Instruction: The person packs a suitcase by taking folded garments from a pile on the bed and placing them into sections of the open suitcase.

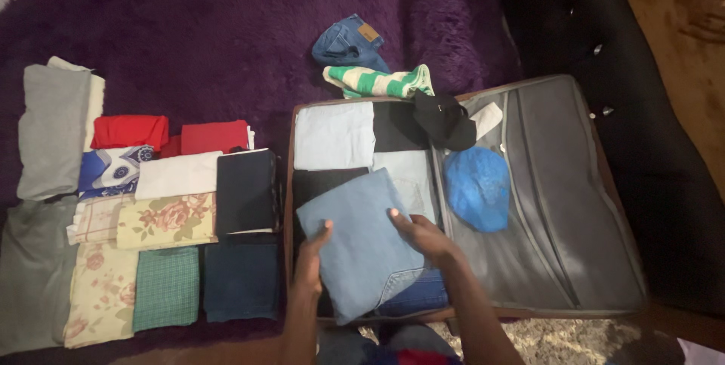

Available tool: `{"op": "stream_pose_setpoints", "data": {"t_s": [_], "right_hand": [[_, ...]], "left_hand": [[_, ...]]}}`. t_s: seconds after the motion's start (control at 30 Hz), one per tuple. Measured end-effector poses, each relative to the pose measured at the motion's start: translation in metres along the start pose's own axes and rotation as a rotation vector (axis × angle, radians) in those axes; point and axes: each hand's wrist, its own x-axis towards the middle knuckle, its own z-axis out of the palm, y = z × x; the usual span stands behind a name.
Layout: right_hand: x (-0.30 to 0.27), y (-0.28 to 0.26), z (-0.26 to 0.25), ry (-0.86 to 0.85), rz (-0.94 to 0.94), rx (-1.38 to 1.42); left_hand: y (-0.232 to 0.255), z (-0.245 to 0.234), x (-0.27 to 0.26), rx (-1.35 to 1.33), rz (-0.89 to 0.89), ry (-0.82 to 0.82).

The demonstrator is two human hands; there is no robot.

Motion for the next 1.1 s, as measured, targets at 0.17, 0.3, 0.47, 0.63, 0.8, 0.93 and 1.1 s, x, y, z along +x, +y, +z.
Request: {"op": "stream_pose_setpoints", "data": {"t_s": [0.17, 0.3, 0.47, 0.63, 0.8, 0.93, 1.1], "right_hand": [[0.006, 0.011, 0.003, -0.037, -0.051, 0.161], [0.017, 0.029, 0.005, -0.008, -0.077, 0.204], [0.024, 0.038, 0.016, -0.023, -0.137, 0.174], [0.021, 0.038, 0.040, -0.046, -0.172, 0.074], [0.021, 0.041, 0.074, -0.059, -0.201, 0.072], [0.020, 0.042, 0.087, -0.118, -0.245, 0.110], [0.015, 0.044, 0.103, -0.017, -0.142, 0.061]], "left_hand": [[-0.001, 0.009, 0.003, 0.197, -0.035, 0.150], [-0.009, 0.005, 0.002, 0.221, -0.033, 0.219], [-0.009, -0.005, -0.015, 0.101, -0.016, 0.165], [0.001, -0.008, -0.056, -0.052, 0.168, 0.224], [0.002, -0.041, -0.084, -0.354, 0.052, 0.014], [-0.001, -0.059, -0.086, -0.204, 0.075, 0.115], [0.003, -0.081, -0.096, -0.135, 0.090, 0.112]]}}
